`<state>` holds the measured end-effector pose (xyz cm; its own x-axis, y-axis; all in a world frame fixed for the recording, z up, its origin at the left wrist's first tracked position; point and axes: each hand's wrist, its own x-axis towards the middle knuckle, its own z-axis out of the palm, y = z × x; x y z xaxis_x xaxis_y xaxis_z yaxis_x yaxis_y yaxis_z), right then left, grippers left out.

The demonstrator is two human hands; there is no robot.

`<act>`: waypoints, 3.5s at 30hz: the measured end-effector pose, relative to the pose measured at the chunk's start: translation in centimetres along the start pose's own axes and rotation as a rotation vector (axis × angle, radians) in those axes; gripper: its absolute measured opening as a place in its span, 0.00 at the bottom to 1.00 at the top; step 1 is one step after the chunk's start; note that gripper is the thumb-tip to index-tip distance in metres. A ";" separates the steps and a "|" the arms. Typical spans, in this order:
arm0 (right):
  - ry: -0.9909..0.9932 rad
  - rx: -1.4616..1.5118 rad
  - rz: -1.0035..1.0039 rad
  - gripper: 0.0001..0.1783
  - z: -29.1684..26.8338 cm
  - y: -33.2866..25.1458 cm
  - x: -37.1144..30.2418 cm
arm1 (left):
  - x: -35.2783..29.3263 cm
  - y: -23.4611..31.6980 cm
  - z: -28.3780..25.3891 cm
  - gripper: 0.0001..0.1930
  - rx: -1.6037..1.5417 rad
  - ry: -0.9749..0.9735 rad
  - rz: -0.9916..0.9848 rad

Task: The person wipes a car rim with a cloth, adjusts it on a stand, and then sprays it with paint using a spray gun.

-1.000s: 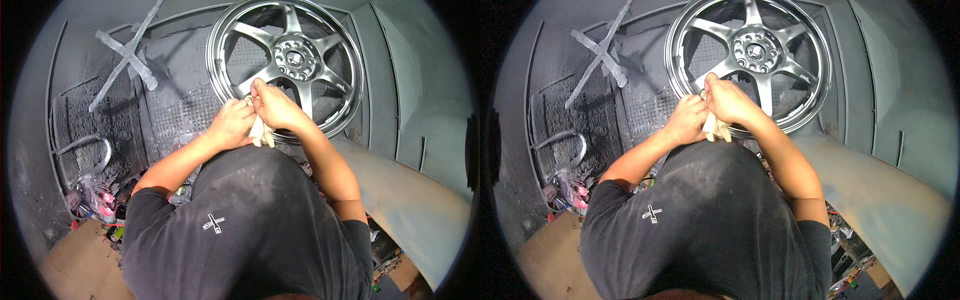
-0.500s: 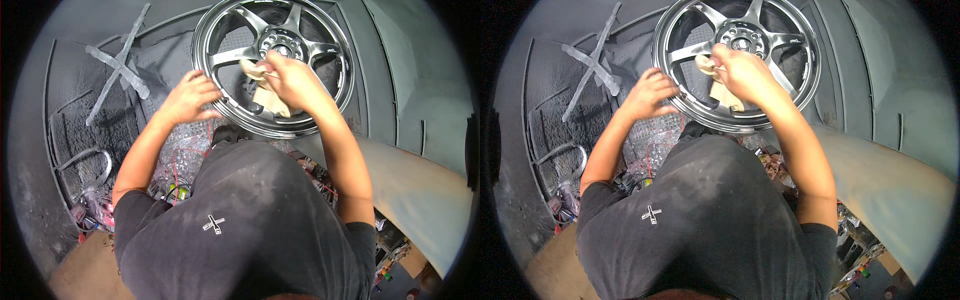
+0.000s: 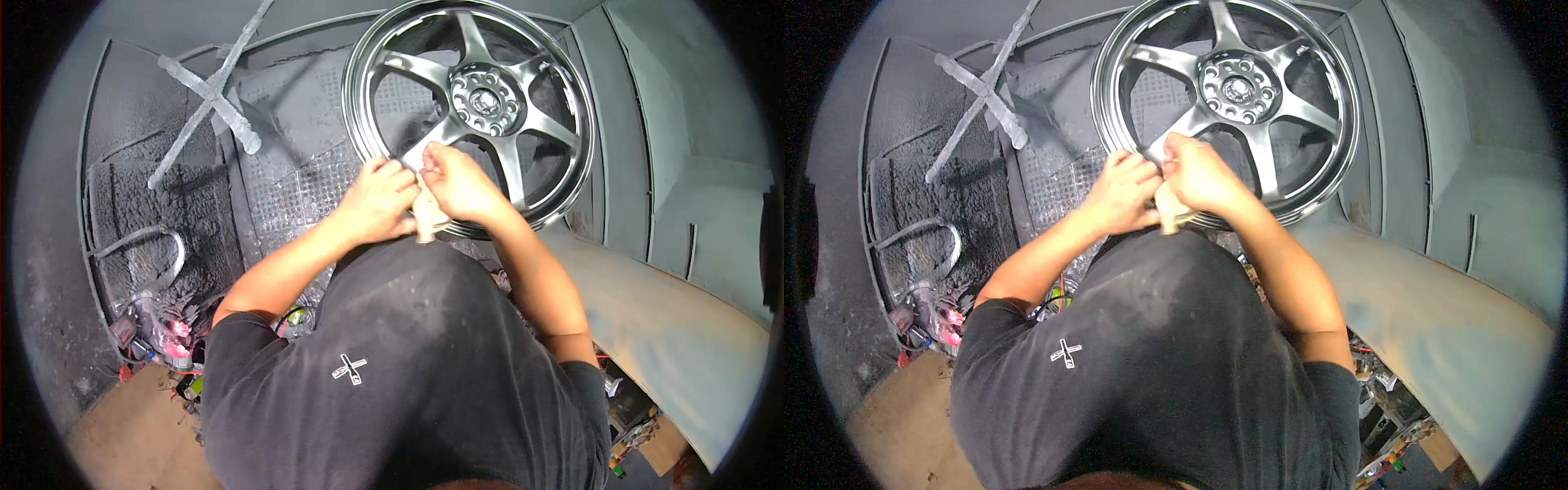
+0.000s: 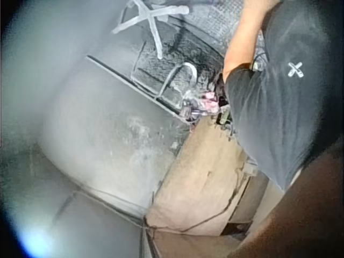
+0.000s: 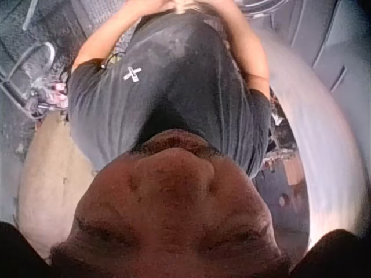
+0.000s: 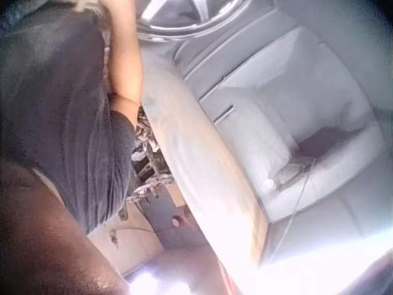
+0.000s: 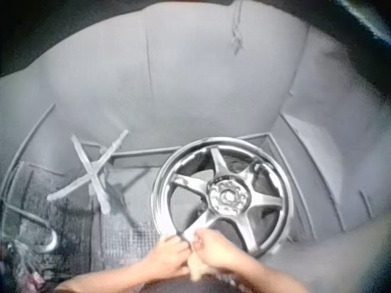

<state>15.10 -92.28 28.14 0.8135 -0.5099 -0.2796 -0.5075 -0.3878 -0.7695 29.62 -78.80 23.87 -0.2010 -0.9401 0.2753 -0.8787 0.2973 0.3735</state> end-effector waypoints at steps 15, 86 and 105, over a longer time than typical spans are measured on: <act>-0.164 -0.308 -0.058 0.06 -3.2 0.6 -3.5 | 0.6 -6.5 -6.1 0.29 0.100 -0.059 0.082; 1.632 0.072 1.102 0.38 -0.6 47.1 -79.3 | -34.4 32.3 9.4 0.16 -0.327 -0.544 -0.584; -0.020 0.555 0.587 0.16 42.1 32.6 -59.0 | -71.2 17.5 -0.7 0.15 0.139 0.111 -1.352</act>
<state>-37.43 -42.51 -4.61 0.4655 -0.4961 -0.7330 -0.6432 0.3793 -0.6652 28.87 -6.53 11.46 0.8730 -0.4610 -0.1595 -0.3972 -0.8616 0.3161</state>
